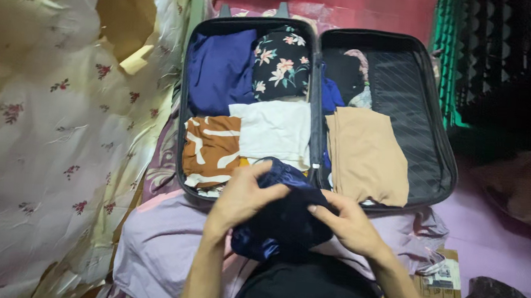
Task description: The person packs folded clothes into an open suitcase placed on a bed, arranging garments in the main compartment, fastening the internal compression strap over the clothes, and placing smaller items in the lid compartment. They then close the suitcase lid at the end.
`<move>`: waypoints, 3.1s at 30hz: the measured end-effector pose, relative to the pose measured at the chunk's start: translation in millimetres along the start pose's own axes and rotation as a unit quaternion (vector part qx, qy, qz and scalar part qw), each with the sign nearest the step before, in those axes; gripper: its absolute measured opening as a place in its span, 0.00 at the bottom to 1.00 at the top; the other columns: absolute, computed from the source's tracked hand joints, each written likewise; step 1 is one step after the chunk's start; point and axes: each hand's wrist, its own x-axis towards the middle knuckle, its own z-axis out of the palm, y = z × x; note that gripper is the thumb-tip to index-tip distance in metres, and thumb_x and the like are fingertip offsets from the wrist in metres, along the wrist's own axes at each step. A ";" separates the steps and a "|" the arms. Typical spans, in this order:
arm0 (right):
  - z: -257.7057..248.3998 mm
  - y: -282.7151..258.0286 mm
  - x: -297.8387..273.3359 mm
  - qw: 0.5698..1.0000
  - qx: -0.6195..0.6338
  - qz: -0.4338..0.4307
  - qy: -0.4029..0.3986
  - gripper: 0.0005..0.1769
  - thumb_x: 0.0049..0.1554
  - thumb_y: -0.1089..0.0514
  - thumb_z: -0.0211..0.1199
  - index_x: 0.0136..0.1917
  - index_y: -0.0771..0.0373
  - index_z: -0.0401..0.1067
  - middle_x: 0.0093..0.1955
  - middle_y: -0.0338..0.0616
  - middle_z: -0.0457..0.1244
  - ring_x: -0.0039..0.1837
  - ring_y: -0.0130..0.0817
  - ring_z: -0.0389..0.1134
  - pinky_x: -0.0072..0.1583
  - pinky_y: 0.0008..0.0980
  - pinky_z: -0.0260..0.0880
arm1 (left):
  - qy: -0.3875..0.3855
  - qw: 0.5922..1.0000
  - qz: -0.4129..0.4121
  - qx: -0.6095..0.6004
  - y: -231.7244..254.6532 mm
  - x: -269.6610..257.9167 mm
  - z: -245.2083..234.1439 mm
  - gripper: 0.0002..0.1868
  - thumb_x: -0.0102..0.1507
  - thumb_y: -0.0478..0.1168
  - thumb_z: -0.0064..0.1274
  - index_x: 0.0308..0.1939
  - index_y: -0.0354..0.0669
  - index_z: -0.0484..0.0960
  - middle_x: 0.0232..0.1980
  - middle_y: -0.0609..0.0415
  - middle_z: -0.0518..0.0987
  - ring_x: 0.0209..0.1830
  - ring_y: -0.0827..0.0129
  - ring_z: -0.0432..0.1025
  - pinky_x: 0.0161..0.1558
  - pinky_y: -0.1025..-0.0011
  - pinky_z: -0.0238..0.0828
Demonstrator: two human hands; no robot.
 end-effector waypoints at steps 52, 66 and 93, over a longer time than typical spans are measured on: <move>-159.3 66.1 23.1 0.818 -0.346 0.110 0.446 0.45 0.54 0.37 0.65 0.71 0.75 0.64 0.64 0.67 0.65 0.66 0.58 0.67 0.66 0.46 0.66 | 0.139 0.860 0.209 0.444 -120.0 127.1 66.0 0.38 0.63 0.52 0.51 0.76 0.47 0.64 0.81 0.40 0.52 0.81 0.37 0.42 0.75 0.39 0.36; -162.5 84.3 13.5 0.836 -0.259 0.097 0.475 0.39 0.55 0.42 0.66 0.69 0.71 0.67 0.54 0.56 0.71 0.57 0.44 0.72 0.59 0.38 0.70 | 0.254 0.897 0.269 0.242 -75.4 97.9 125.3 0.24 0.62 0.38 0.54 0.62 0.37 0.76 0.67 0.37 0.70 0.73 0.41 0.59 0.72 0.46 0.52; -177.7 104.1 -1.2 0.874 -0.147 0.019 0.464 0.24 0.61 0.51 0.62 0.64 0.70 0.72 0.48 0.47 0.71 0.49 0.29 0.71 0.53 0.28 0.69 | 0.069 0.983 -0.008 -0.169 -45.3 152.7 201.8 0.30 0.59 0.46 0.55 0.59 0.28 0.75 0.55 0.39 0.81 0.55 0.58 0.76 0.57 0.65 0.70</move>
